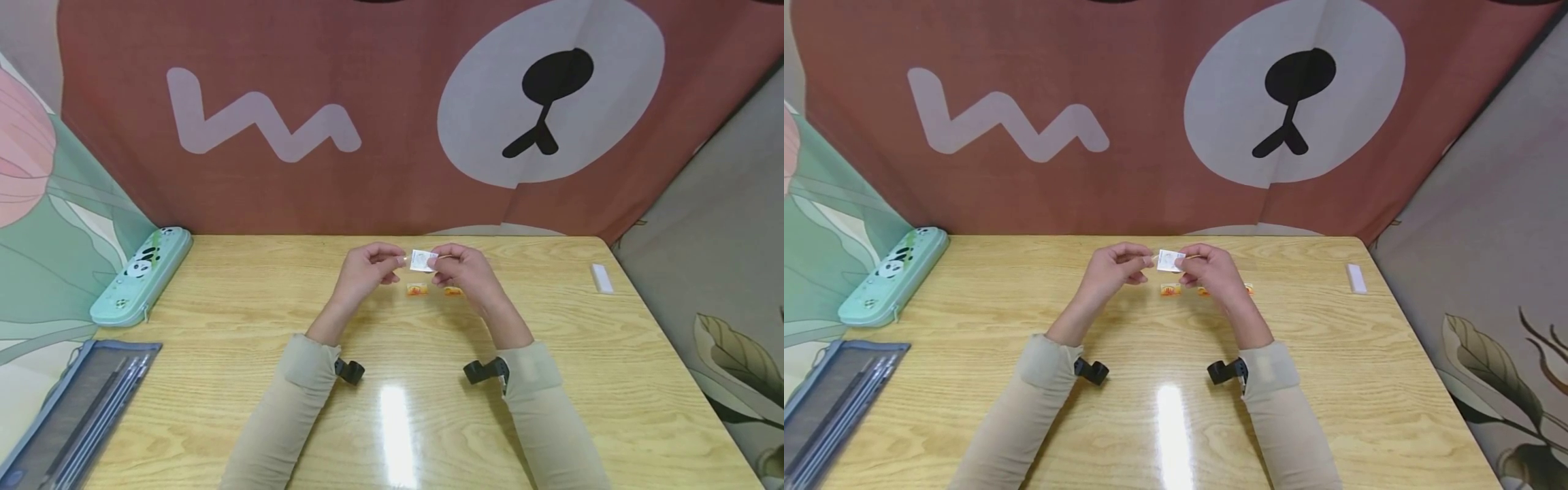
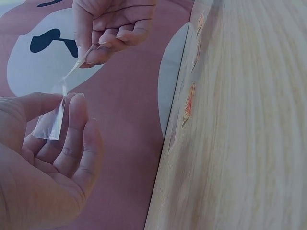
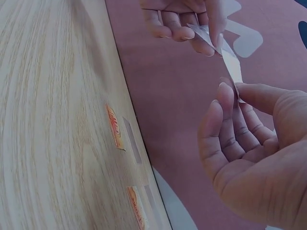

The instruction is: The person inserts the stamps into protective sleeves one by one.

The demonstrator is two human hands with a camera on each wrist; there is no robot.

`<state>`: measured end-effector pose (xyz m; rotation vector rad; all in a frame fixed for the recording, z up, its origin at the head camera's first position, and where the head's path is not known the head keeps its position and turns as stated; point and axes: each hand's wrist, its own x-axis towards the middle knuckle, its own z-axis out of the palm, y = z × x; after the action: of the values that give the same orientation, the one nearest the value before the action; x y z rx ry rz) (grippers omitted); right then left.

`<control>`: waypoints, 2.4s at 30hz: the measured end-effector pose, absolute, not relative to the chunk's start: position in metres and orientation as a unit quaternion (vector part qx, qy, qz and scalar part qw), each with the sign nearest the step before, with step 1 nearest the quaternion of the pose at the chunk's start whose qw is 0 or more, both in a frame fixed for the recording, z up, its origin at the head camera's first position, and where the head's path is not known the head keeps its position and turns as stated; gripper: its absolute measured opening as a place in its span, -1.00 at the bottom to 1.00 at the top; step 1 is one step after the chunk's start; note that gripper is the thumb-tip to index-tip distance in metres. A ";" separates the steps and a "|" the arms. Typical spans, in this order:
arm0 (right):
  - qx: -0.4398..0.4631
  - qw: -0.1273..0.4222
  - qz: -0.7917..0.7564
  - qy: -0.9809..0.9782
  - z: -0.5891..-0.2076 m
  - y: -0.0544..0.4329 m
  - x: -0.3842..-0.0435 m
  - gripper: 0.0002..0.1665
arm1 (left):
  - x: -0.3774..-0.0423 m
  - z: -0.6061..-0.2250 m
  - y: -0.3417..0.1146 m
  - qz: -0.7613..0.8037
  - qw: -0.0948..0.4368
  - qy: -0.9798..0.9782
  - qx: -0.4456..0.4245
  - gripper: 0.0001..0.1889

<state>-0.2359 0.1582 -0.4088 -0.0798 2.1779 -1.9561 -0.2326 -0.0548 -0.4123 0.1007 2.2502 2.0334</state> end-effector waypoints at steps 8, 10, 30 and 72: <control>-0.018 0.085 -0.671 0.736 -0.409 0.160 -0.236 -0.69 | -0.234 -0.411 -0.054 0.704 0.054 0.708 0.026 -0.76; -0.012 0.080 -0.679 0.730 -0.408 0.161 -0.237 -0.71 | -0.235 -0.411 -0.054 0.709 0.058 0.702 0.022 -0.78; 0.005 0.061 -0.722 0.689 -0.408 0.157 -0.235 -0.81 | -0.234 -0.413 -0.054 0.715 0.093 0.693 0.008 -0.72; -0.005 0.071 -0.717 0.693 -0.407 0.152 -0.233 -0.77 | -0.235 -0.412 -0.056 0.745 0.110 0.658 -0.016 -0.69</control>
<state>-0.2333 0.1522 -0.4066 -0.0146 2.0841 -2.1571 -0.2347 -0.0562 -0.4125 -0.0457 1.9326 2.1903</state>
